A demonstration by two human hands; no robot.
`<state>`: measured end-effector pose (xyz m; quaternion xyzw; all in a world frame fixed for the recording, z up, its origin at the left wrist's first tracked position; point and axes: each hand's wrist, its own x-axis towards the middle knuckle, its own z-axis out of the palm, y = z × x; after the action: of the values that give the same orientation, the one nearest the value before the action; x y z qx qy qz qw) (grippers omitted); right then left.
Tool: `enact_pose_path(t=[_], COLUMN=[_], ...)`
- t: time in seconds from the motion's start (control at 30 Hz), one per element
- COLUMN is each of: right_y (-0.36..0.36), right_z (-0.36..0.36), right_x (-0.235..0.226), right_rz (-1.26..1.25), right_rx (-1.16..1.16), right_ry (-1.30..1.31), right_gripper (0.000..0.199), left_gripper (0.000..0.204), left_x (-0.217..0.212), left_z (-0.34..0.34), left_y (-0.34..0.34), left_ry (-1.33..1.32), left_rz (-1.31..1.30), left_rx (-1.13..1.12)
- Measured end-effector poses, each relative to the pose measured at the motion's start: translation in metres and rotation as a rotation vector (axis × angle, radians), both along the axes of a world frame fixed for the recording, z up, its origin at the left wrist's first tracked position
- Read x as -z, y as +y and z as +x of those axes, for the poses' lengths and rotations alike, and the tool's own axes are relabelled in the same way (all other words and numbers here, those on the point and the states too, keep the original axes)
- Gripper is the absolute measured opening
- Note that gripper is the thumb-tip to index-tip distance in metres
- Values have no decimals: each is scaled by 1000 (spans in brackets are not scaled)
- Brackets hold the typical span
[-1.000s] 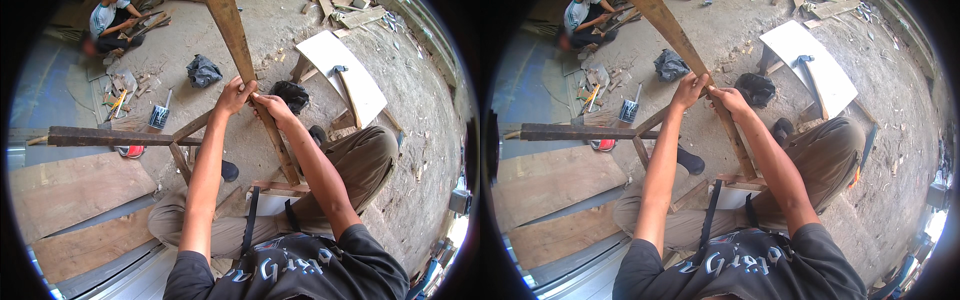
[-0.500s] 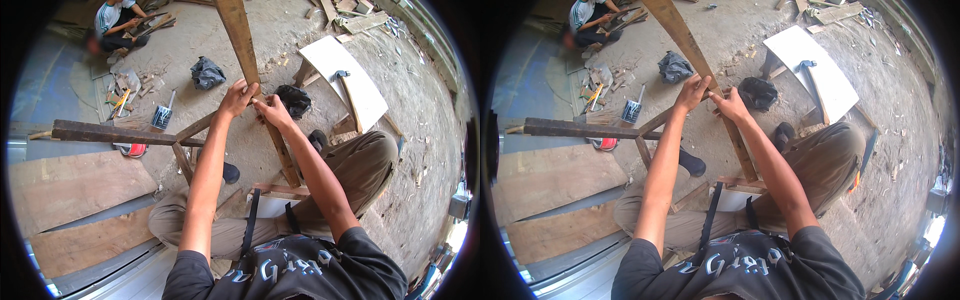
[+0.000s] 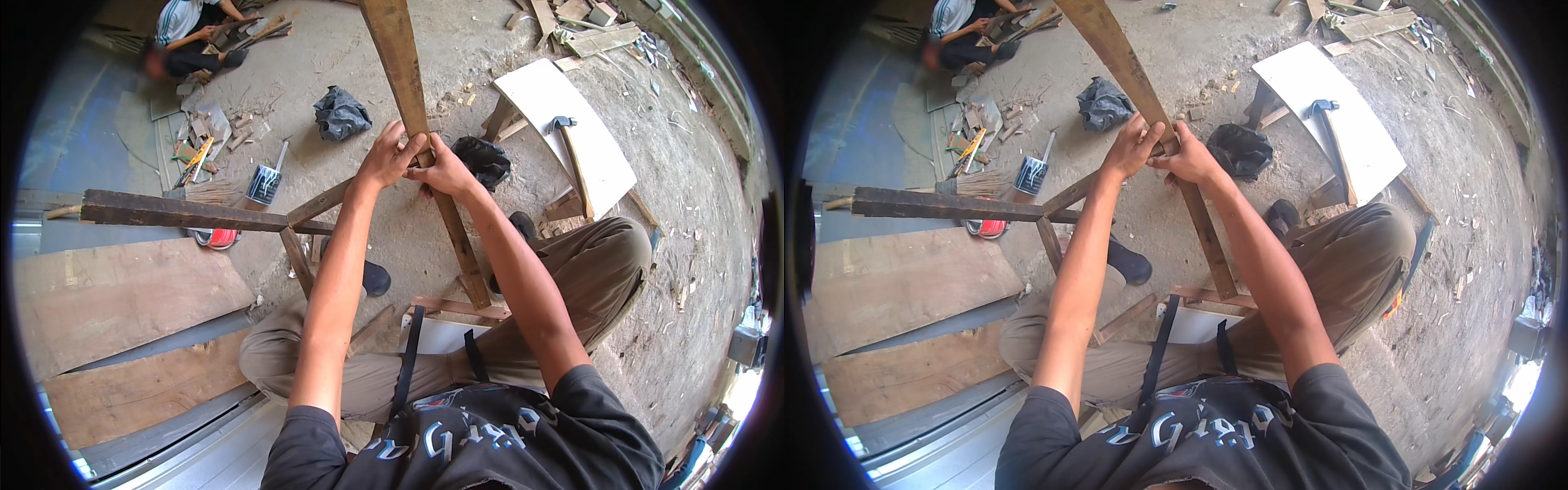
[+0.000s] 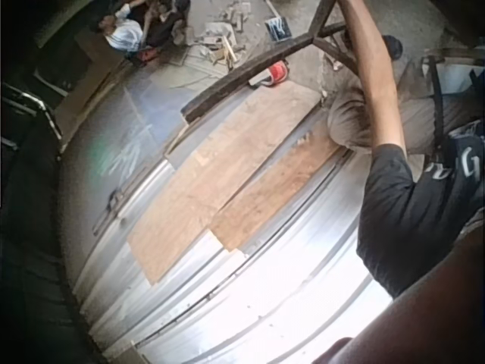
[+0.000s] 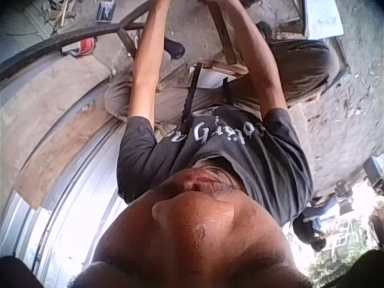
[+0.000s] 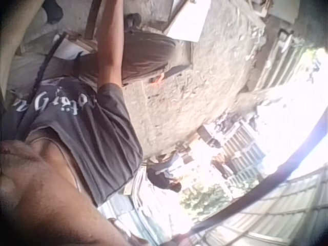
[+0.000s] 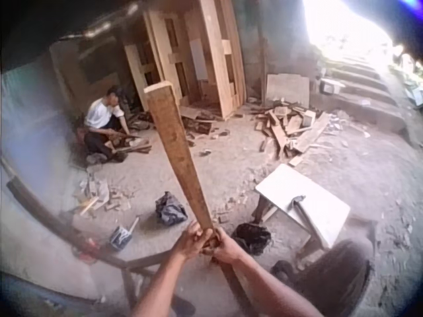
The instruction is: The person assembles a wooden frame by joining wooden planks with nails. They use a hammer to drive nails into the joints, repeatedly adjusting the frame's position and checking alignment. The task continues with hammering and repositioning the frame on the floor.
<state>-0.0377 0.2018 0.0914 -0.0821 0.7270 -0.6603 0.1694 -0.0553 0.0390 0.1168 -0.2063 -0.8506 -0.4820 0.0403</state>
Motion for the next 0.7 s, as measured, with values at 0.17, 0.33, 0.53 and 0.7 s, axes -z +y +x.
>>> enact_pose_path(t=[0.17, 0.33, 0.53, 0.7], right_y=[6, 6, 5, 5], right_z=[-7, -5, -10, -12], right_x=[-6, -13, -13, -7], right_rz=[-139, -156, -162, -190], right_rx=[-104, -122, -159, -171], right_ry=[-166, -174, -227, -217], right_gripper=[60, 54, 54, 56], left_gripper=[67, 71, 73, 79], left_x=[-1, 3, 7, 6], left_z=[1, -3, -5, -5], left_y=[0, -1, -3, -3], left_ry=[1, 0, 15, 1], left_rz=[-10, -76, -92, -89], left_rx=[-14, -18, -15, -9])
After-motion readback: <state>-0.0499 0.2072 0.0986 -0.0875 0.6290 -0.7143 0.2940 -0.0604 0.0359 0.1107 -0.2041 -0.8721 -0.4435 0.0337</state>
